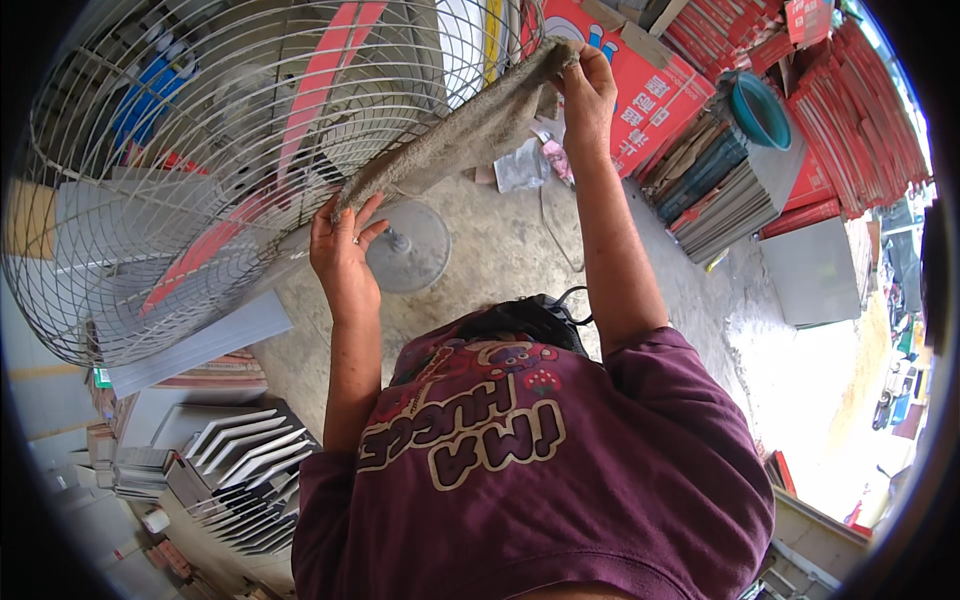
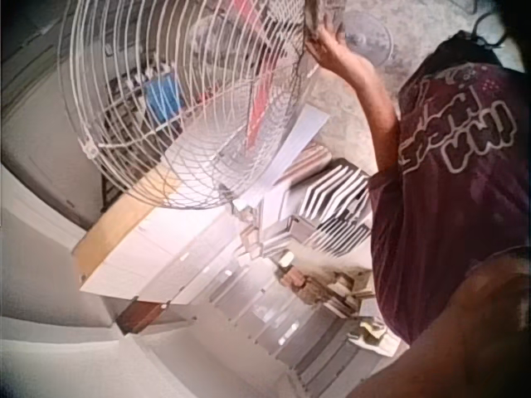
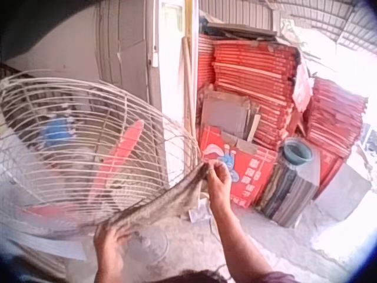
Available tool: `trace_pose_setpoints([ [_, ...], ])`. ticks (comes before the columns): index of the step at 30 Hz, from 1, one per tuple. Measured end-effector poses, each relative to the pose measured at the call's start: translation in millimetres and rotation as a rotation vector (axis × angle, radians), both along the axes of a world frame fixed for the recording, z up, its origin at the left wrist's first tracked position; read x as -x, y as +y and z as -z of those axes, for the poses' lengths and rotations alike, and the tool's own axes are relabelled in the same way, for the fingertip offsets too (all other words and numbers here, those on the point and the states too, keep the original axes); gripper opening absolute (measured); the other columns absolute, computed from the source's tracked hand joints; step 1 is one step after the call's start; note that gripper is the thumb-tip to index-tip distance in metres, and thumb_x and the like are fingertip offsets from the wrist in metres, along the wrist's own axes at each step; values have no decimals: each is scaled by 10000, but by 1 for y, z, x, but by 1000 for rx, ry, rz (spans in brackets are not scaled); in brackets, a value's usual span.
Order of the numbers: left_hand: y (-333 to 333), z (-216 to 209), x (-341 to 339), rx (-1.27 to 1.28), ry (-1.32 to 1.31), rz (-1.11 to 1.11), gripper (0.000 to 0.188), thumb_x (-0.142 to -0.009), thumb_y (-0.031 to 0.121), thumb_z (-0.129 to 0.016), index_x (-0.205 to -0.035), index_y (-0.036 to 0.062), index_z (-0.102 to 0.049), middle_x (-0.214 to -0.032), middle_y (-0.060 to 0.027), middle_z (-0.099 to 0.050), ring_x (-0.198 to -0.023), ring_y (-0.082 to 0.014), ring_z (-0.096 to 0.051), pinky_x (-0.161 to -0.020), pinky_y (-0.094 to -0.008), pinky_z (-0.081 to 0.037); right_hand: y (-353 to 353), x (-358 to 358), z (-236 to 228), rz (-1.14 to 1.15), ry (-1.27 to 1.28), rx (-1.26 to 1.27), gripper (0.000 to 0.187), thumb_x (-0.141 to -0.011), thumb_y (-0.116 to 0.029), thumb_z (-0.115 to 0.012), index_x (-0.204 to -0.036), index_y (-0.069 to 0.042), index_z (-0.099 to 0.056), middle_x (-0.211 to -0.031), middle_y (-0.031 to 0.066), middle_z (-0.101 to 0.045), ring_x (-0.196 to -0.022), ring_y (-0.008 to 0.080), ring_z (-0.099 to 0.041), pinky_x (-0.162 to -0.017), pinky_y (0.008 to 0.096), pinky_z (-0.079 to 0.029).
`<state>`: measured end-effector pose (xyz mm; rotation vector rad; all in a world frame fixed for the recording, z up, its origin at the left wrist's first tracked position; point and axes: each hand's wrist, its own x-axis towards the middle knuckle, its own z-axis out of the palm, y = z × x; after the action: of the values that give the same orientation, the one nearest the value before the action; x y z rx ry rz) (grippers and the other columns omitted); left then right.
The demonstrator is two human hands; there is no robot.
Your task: The person wipes a large white panel with a cloth and then cleans the outer cage of an industrial fan using the same cloth.
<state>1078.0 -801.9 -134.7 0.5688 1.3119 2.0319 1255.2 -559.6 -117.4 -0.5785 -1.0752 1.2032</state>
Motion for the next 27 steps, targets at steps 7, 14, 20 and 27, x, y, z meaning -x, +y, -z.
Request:
trace_pose_setpoints([
  [7, -10, 17, 13, 10, -87, 83, 290, -948, 179, -574, -1190, 33, -511, -1128, -72, -603, -1055, -296, -647, -744, -352, -520, -4, 7, 24, 106, -30, 125, 127, -953, -105, -562, -1064, -46, -581, -958, 21, -621, -848, 99, -592, -750, 262, -514],
  [14, -24, 37, 26, 50, -272, 60, 198, -929, 170, -605, -1092, 68, -560, -1116, -85, -623, -1020, -310, -664, -744, -365, -533, -29, 19, 50, 117, -61, 321, 149, -935, -85, -494, -1054, -27, -562, -960, 46, -607, -883, 149, -617, -754, 336, -573],
  [20, -46, 65, 51, 38, -406, -20, 237, -915, 144, -603, -1118, 43, -537, -1099, -95, -609, -1017, -316, -665, -715, -362, -553, -56, 31, 80, -9, -116, 436, 184, -951, -140, -486, -1076, -25, -556, -1025, 77, -610, -921, 186, -626, -783, 376, -575],
  [27, -87, 99, 102, 31, -544, -258, 207, -917, 130, -588, -1108, 87, -521, -1117, -87, -590, -994, -335, -644, -769, -419, -553, -107, 72, 115, -325, -78, 653, 237, -945, -139, -484, -1134, -21, -565, -1087, 104, -599, -995, 266, -605, -897, 467, -526],
])
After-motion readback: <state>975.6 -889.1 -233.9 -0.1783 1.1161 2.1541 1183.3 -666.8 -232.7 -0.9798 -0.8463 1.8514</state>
